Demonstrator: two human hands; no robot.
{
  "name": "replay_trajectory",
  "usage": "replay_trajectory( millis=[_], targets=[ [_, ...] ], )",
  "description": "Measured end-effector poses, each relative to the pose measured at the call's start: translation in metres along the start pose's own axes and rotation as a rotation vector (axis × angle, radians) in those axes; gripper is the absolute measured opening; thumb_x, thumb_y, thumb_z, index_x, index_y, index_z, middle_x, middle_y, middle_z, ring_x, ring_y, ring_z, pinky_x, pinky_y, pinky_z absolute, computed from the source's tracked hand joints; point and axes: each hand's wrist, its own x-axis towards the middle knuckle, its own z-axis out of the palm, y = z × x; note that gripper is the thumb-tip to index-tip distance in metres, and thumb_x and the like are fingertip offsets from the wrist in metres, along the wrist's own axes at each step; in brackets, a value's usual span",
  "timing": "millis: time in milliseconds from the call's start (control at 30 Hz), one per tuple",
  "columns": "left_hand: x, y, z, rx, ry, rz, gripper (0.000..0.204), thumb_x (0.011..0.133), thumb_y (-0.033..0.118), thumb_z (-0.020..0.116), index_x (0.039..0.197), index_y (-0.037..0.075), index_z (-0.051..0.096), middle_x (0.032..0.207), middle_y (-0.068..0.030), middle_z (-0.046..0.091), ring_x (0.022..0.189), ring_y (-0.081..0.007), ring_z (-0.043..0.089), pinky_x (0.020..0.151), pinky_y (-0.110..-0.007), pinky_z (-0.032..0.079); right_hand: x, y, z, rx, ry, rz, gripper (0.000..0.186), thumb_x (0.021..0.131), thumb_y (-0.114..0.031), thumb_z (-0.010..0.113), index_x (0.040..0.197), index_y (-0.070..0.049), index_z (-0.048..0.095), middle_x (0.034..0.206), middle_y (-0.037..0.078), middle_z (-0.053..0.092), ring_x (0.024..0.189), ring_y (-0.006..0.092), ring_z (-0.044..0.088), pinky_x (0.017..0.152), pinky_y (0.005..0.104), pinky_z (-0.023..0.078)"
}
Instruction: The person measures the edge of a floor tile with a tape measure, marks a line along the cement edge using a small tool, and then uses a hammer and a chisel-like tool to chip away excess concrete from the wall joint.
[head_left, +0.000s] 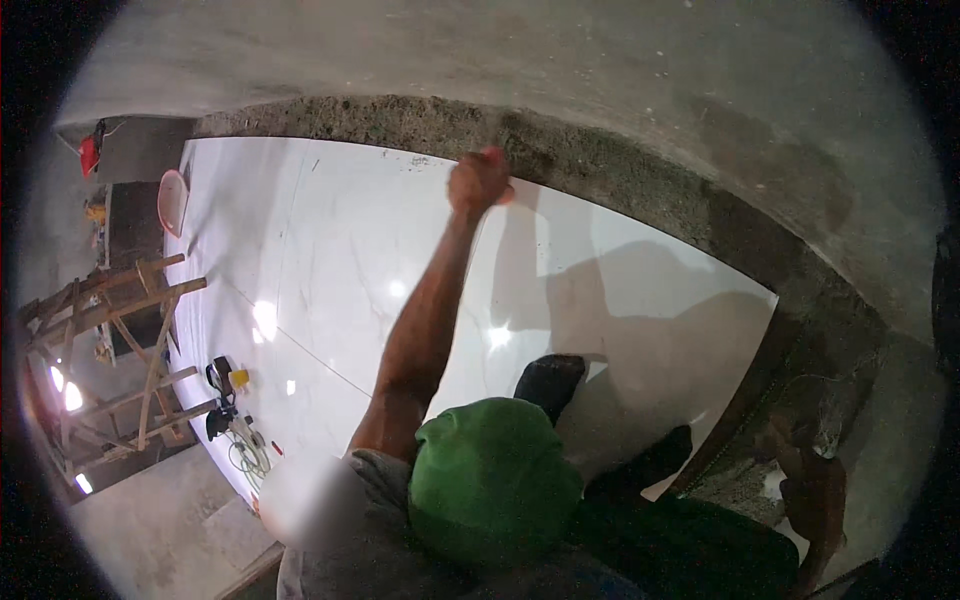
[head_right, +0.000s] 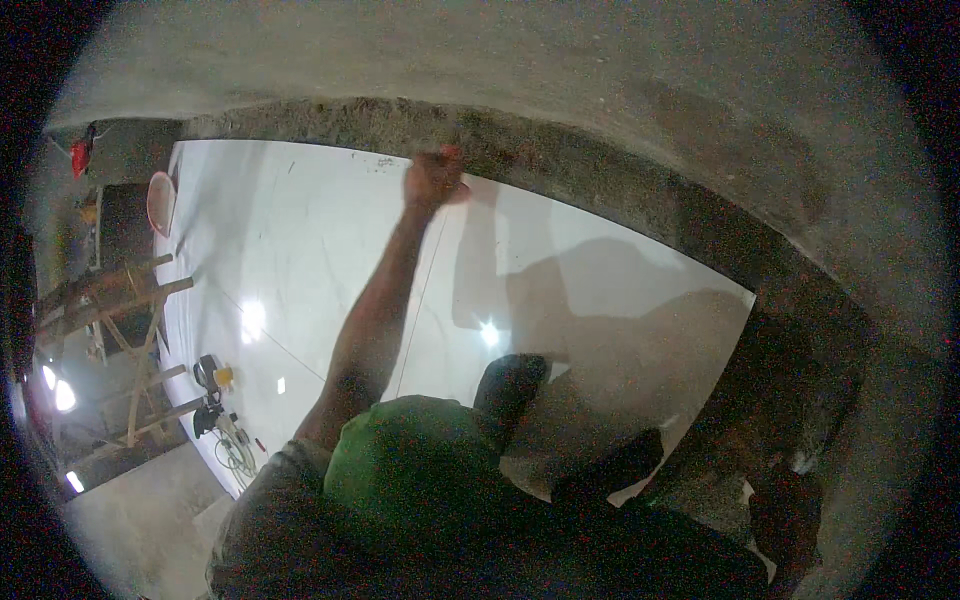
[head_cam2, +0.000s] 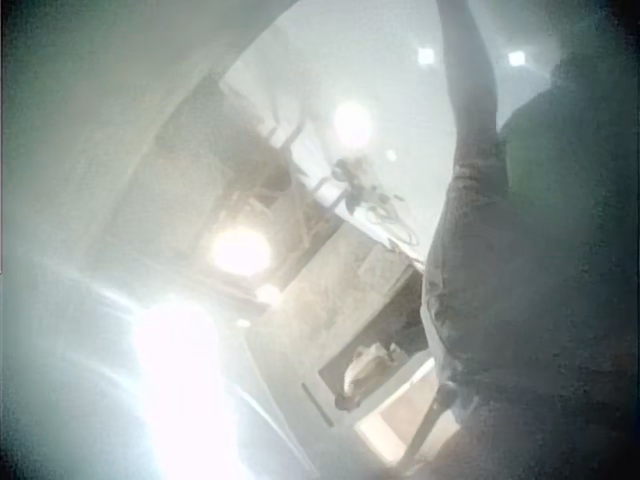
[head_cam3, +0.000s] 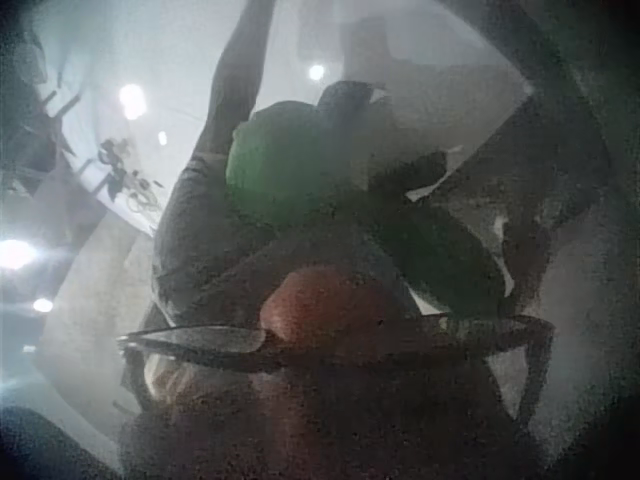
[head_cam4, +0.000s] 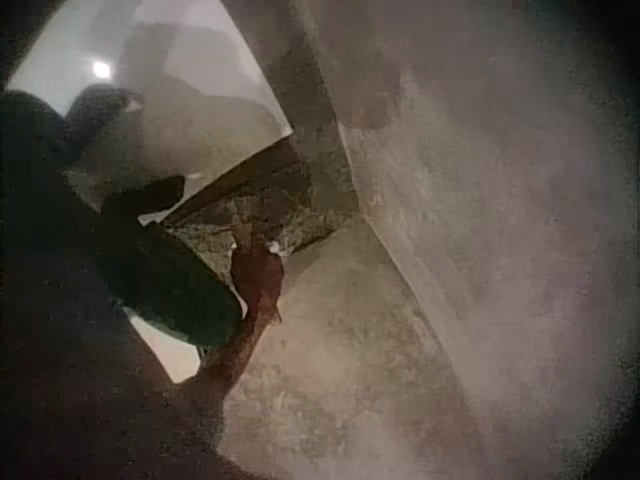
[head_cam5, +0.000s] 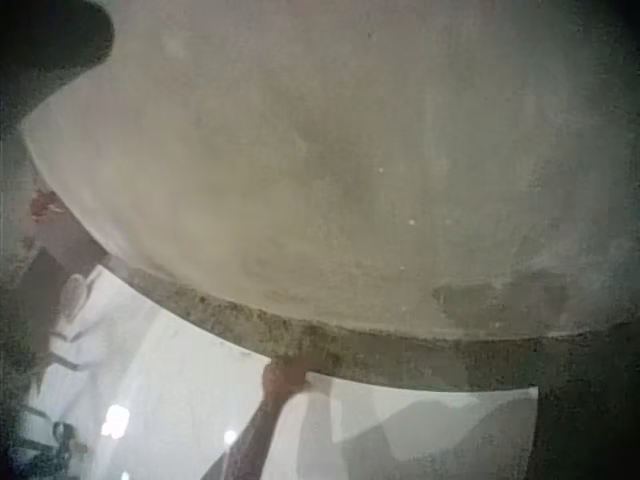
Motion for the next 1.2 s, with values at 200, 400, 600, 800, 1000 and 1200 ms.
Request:
replay_trajectory(
  millis=[200,400,600,800,1000,1200],
  targets=[
    [0.097,-0.109,-0.039,-0.038,0.077,-0.266,0.046,0.084,0.045,0.064,0.104,0.005,0.076,0.107,-0.0195,0.077,0.106,-0.0335,0.073,0.091,-0.045,0.056,0.006,0.068,0.049,-0.146,0.107,-0.321,0.028,0.095,-0.004,0.066,0.122,-0.004,0.063,0.082,0.007,0.063,0.065,0.0205,0.049,0.061,0.0385,0.050],
    [0.073,-0.076,-0.013,-0.129,-0.091,0.075,0.049,0.089,0.047,0.059,0.100,0.003,0.077,0.097,-0.0278,0.074,0.099,-0.0408,0.074,0.090,-0.048,0.057,0.019,-0.001,-0.018,0.049,-0.193,0.160,0.042,0.080,-0.010,0.072,0.120,-0.003,0.064,0.096,0.017,0.062,0.087,0.0347,0.058,0.076,0.0484,0.049],
    [0.143,-0.147,-0.073,0.112,0.054,-0.316,0.054,0.088,0.045,0.058,0.110,-0.001,0.075,0.120,-0.0247,0.072,0.114,-0.0365,0.070,0.097,-0.045,0.055,0.032,-0.008,-0.010,-0.100,-0.064,-0.028,0.042,0.082,-0.010,0.068,0.123,0.000,0.062,0.097,0.018,0.058,0.087,0.0354,0.057,0.079,0.0508,0.048],
    [0.205,-0.210,-0.098,0.220,0.005,-0.331,0.055,0.090,0.044,0.055,0.114,-0.001,0.074,0.119,-0.0230,0.073,0.113,-0.0377,0.070,0.095,-0.046,0.056,0.045,0.019,0.008,-0.120,-0.069,-0.208,0.040,0.078,-0.009,0.071,0.115,0.000,0.060,0.103,0.021,0.058,0.094,0.0392,0.056,0.083,0.0531,0.048],
    [0.107,-0.123,-0.036,0.163,-0.105,0.141,0.037,0.097,0.038,0.055,0.103,0.008,0.075,0.095,-0.0208,0.075,0.094,-0.0375,0.074,0.083,-0.045,0.058,0.040,0.006,-0.003,-0.127,-0.105,-0.076,0.040,0.079,-0.010,0.072,0.114,0.001,0.058,0.105,0.021,0.056,0.095,0.0402,0.055,0.086,0.0519,0.048],
    [0.046,-0.077,-0.067,-0.016,-0.136,0.017,0.033,0.091,0.039,0.063,0.105,0.011,0.075,0.087,-0.0162,0.076,0.084,-0.0319,0.076,0.080,-0.042,0.060,0.031,0.003,-0.004,-0.128,-0.021,-0.111,0.038,0.079,-0.007,0.071,0.115,-0.001,0.058,0.105,0.022,0.054,0.096,0.0410,0.055,0.087,0.0506,0.048]
  ],
)
